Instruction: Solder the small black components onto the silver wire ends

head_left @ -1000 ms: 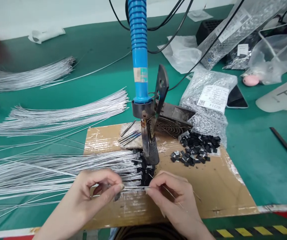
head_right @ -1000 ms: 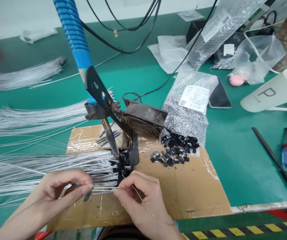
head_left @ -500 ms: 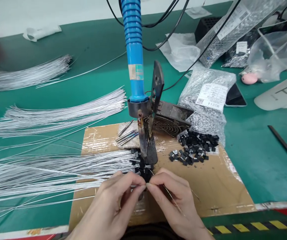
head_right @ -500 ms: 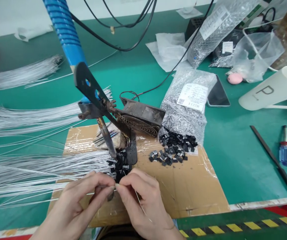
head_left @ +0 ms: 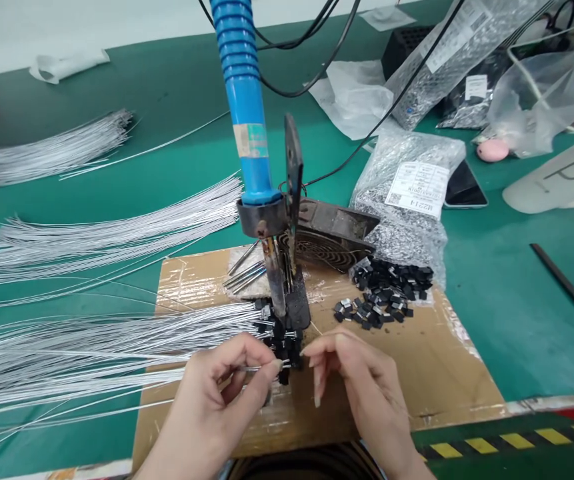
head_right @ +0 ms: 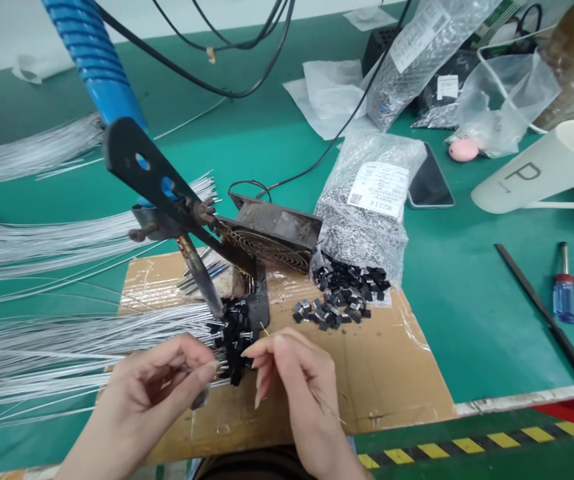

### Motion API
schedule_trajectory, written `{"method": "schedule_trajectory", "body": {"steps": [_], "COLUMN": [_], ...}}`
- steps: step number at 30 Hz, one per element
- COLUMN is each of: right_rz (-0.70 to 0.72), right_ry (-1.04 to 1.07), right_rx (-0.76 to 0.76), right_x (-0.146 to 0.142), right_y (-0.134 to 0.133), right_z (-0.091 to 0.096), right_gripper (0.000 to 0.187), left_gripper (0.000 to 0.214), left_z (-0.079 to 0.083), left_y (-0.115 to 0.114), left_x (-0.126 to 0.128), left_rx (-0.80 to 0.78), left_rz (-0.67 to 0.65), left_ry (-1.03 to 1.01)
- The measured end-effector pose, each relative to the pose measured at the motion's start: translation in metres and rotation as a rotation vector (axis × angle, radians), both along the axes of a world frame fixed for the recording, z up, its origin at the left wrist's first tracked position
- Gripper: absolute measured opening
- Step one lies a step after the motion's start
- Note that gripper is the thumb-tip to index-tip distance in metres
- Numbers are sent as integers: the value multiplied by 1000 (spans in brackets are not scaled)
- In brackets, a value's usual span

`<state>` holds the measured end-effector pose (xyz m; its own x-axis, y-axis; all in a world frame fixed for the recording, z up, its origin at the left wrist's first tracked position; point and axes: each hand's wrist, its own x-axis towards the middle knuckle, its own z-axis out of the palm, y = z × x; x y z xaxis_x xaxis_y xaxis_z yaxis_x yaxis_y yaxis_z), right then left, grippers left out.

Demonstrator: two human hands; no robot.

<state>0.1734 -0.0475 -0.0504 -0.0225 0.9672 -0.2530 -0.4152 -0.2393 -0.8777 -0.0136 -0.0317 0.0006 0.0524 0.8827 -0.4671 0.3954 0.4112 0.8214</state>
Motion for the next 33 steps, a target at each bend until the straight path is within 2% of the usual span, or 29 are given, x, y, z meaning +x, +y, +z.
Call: {"method": "schedule_trajectory", "body": {"steps": [2, 5, 9, 12, 18, 24, 28, 33], "right_rz": [46, 102, 73, 46, 50, 72, 122, 162], "right_ry": [-54, -20, 84, 116, 163, 240, 279, 293], "right_rx": [18, 15, -87, -160, -211, -193, -200, -240], "right_x": [-6, -15, -23, -25, -25, -25, -22, -17], "right_y": [-1, -2, -4, -4, -3, -3, -3, 0], "right_z": [2, 3, 7, 11, 9, -2, -8, -5], "right_gripper": [31, 21, 17, 16, 17, 19, 19, 23], "left_gripper": [31, 29, 28, 27, 29, 30, 29, 27], "left_z": [0, 3, 6, 2, -8, 4, 9, 11], "left_y": [0, 2, 4, 4, 3, 4, 4, 3], "left_x": [0, 2, 4, 1, -5, 6, 11, 13], "left_rx": [-5, -5, 7, 14, 25, 6, 4, 19], "left_rz": [6, 14, 21, -2, -72, 52, 74, 76], "left_ry": [-10, -33, -64, -67, -76, -77, -56, -61]}}
